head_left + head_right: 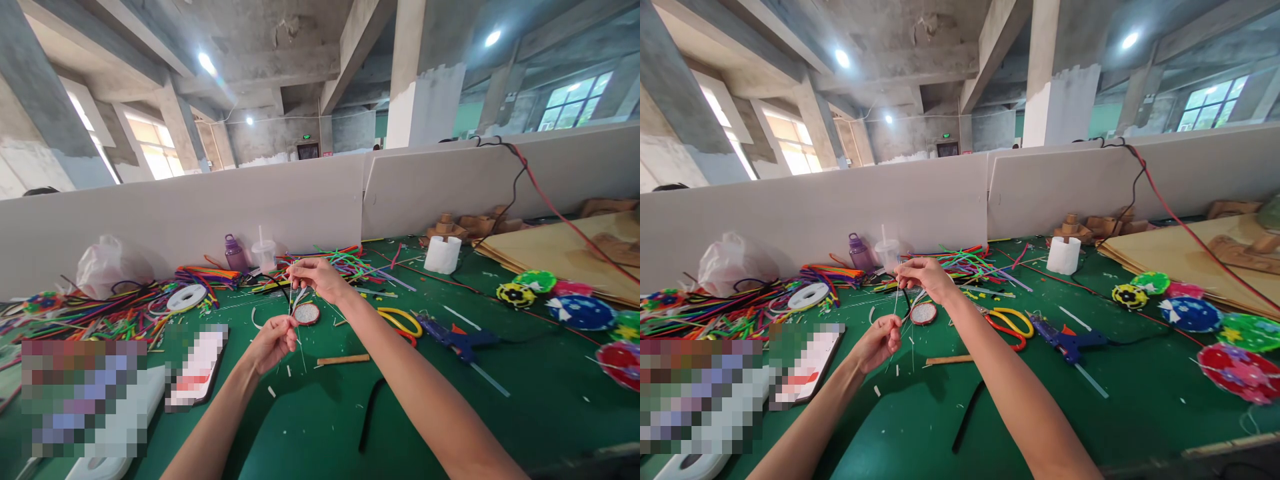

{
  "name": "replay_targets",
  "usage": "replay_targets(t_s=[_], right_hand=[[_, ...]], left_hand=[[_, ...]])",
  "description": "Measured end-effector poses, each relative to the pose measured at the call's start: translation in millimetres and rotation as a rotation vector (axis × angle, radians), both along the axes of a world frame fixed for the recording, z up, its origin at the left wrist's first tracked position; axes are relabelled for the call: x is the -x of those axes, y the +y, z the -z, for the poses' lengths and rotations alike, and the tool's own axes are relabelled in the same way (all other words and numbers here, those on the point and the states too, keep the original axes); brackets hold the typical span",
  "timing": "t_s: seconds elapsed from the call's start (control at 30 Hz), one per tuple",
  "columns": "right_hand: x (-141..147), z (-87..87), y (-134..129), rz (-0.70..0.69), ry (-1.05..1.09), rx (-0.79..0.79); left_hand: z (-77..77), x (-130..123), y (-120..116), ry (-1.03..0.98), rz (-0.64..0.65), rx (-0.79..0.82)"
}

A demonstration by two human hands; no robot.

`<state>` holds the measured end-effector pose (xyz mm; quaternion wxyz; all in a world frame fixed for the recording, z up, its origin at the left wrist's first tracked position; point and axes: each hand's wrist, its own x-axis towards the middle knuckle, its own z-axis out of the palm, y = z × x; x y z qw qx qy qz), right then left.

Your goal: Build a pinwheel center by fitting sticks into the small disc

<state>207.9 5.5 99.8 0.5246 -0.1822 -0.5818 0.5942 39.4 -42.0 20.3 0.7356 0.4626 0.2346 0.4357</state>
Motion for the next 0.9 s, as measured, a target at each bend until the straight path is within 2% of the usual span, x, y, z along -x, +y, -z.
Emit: replay_targets(t_s=[0.2,0.53,0.7,0.9], right_hand=[[-1,-0.9,-1,0.011,0.015,0.003],[-5,-6.2,-6,0.049,-0.047,0.006],[-8,-5.7,-4,0.121,-0.107,-0.039],[-2,6.3,6,0.187,-0.216,-0.097]], left_hand=[[-1.1,-2,-2,-0.001,-0.028,0.034],[-1.3,-6,-1,0.049,-0.006,0.062],[-4.2,-11,-4,0.132,-0.102,-0.044],[-4.6,-16,-3,0.302,-0.283,-0.253]])
